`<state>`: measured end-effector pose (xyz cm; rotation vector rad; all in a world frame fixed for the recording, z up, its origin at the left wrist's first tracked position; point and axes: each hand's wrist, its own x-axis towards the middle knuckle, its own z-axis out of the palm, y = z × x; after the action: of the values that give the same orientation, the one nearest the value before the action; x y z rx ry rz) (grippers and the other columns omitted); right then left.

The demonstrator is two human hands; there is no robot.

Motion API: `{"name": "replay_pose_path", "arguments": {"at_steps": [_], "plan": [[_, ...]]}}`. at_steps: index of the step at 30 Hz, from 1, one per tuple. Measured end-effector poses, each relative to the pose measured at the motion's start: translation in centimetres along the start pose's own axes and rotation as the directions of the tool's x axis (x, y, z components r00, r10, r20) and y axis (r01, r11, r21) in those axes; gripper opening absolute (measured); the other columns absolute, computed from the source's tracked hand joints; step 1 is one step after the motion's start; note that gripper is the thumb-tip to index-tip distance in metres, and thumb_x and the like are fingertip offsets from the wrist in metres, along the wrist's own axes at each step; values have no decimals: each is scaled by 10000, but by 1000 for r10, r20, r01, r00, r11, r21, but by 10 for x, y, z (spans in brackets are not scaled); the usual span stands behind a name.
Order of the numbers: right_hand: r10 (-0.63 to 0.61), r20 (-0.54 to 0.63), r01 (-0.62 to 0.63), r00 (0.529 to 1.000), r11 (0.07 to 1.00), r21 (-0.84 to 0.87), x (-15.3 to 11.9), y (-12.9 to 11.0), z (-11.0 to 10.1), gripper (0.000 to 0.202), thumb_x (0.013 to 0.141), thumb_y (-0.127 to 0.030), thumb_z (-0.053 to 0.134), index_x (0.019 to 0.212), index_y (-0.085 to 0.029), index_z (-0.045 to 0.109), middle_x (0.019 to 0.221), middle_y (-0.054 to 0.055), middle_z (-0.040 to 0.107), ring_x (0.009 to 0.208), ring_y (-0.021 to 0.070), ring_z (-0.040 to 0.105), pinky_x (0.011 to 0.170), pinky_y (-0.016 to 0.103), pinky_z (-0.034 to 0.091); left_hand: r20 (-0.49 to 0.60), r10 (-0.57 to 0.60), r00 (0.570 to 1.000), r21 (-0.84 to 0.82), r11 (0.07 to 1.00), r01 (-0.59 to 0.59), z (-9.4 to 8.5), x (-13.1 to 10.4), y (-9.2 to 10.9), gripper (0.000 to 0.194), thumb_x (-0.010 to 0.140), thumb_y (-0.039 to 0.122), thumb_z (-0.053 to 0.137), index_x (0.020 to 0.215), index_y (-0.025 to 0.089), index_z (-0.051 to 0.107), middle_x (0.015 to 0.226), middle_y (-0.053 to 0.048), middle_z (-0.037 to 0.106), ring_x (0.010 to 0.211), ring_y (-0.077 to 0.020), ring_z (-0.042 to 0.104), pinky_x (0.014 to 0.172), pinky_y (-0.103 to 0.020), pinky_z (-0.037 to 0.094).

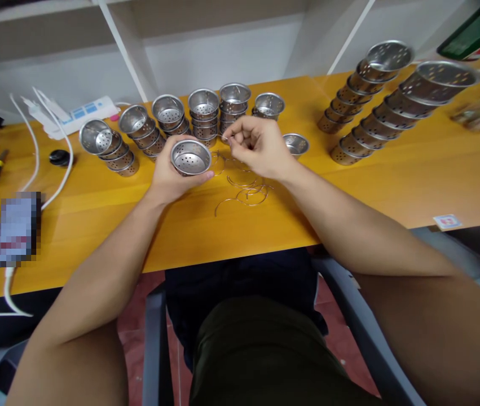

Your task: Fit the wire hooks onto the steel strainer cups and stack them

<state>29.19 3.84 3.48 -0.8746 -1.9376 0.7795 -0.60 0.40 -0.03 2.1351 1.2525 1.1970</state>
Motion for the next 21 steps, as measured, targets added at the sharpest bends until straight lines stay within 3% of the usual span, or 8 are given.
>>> {"name": "replay_pose_path", "arguments": {"at_steps": [6,11,21], "plan": [[-40,-24,39,999,999,-37,-10,-19,16,327,1167,-625,867,1306,-329,848,929,37,658,852,274,639,818,455,663,-33,-16,999,55,998,18,12,1,-1,1149,905,819,1125,1768,319,554,1622,-167,793,1624,-506,784,1374,-782,682],[-46,-33,42,998,992,-122,-14,-31,19,233,1185,-521,836,1286,-315,873,899,29,662,878,283,674,907,477,677,-3,0,1000,17,1000,0,25,1,10,1228,884,786,1151,1833,399,474,1741,-157,730,1687,-494,767,1412,-757,670],[12,-31,-18,999,980,-200,-14,-34,21,280,1176,-547,818,1330,-319,874,933,52,693,950,323,710,942,505,683,60,3,998,12,1000,-3,28,-2,19,1151,986,816,1066,1860,418,432,1726,-144,704,1686,-460,754,1388,-697,695]]}}
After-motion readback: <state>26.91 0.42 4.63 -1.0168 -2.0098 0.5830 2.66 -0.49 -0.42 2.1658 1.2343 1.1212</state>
